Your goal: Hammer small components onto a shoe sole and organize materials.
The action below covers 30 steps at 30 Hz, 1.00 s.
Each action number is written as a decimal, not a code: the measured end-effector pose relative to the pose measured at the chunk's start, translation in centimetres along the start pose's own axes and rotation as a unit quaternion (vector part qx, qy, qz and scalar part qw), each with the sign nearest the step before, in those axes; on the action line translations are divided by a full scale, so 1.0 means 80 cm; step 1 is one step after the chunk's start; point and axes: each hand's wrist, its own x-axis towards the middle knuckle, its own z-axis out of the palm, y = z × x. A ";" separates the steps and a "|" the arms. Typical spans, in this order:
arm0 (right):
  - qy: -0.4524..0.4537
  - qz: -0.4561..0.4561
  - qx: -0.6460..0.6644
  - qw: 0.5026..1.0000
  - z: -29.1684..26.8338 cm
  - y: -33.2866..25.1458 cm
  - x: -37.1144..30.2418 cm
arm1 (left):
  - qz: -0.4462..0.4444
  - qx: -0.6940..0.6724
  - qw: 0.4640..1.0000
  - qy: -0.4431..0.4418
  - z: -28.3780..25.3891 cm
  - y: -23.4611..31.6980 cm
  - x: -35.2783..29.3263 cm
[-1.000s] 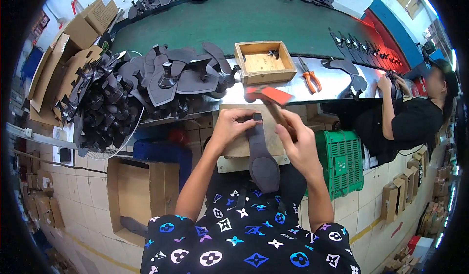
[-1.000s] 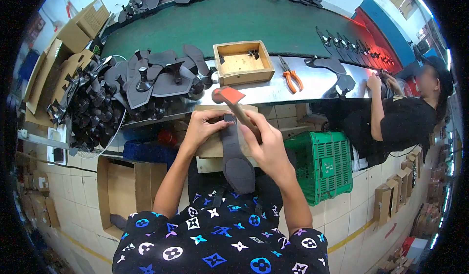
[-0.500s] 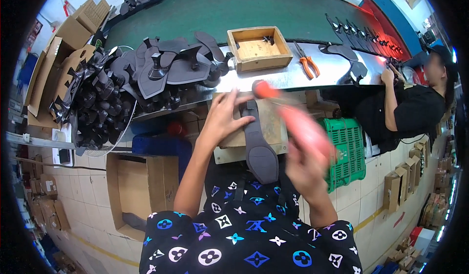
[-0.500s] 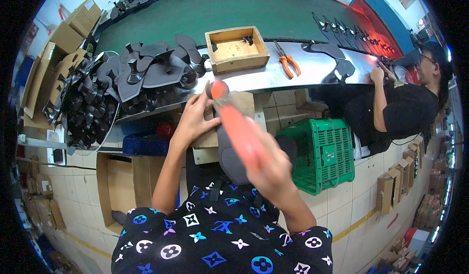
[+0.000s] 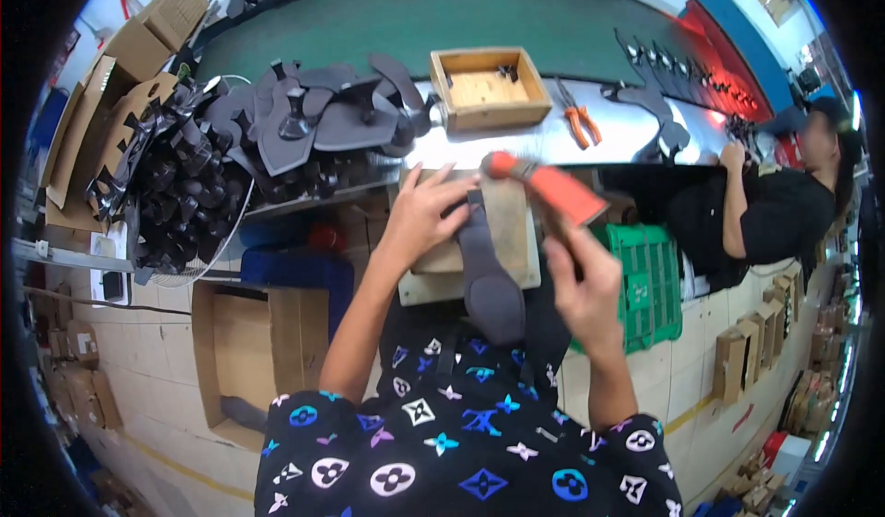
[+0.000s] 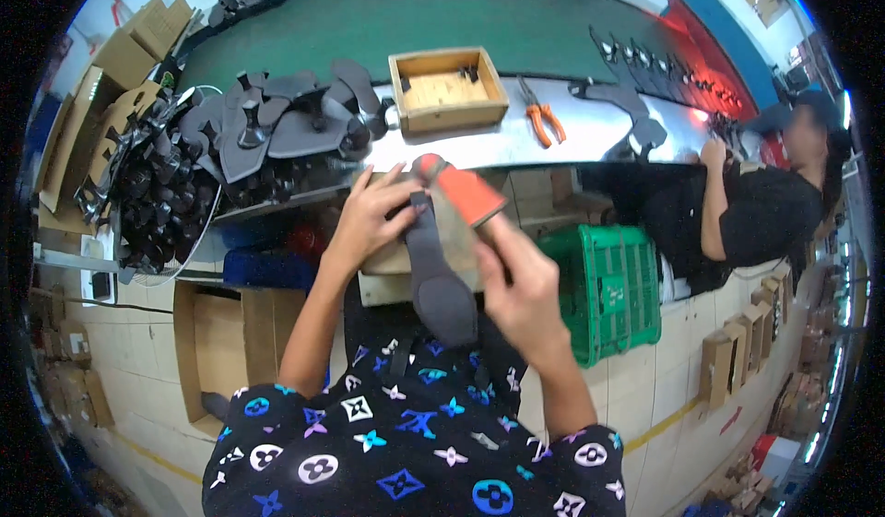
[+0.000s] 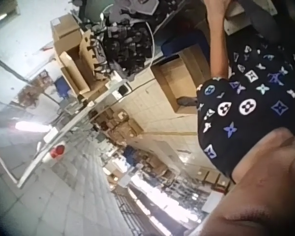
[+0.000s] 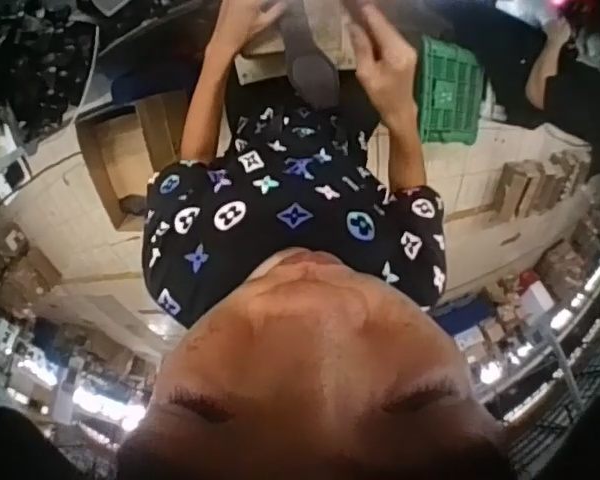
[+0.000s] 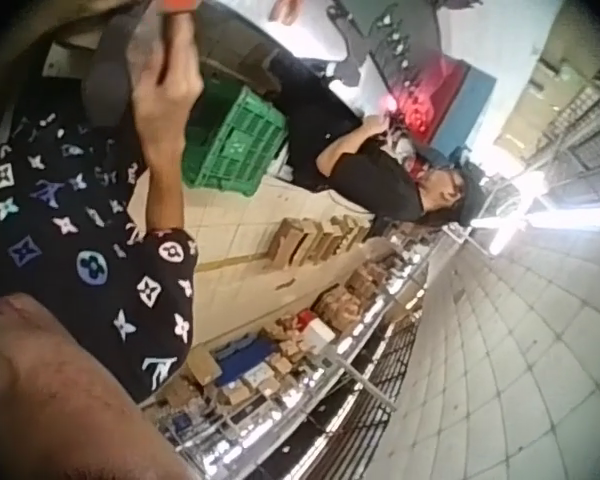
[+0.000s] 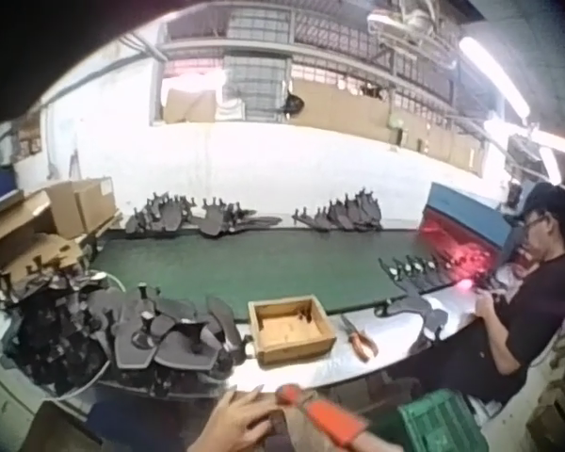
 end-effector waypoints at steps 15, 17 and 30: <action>-0.236 0.120 0.490 0.831 0.009 -0.010 -0.003 | -0.263 -0.647 0.660 -0.277 -0.095 0.184 -0.059; -0.235 0.170 0.530 0.797 0.013 -0.021 -0.015 | -0.271 -0.668 0.625 -0.300 -0.090 0.184 -0.065; -0.216 0.184 0.629 0.724 0.028 -0.033 -0.039 | -0.279 -0.683 0.596 -0.318 -0.085 0.188 -0.077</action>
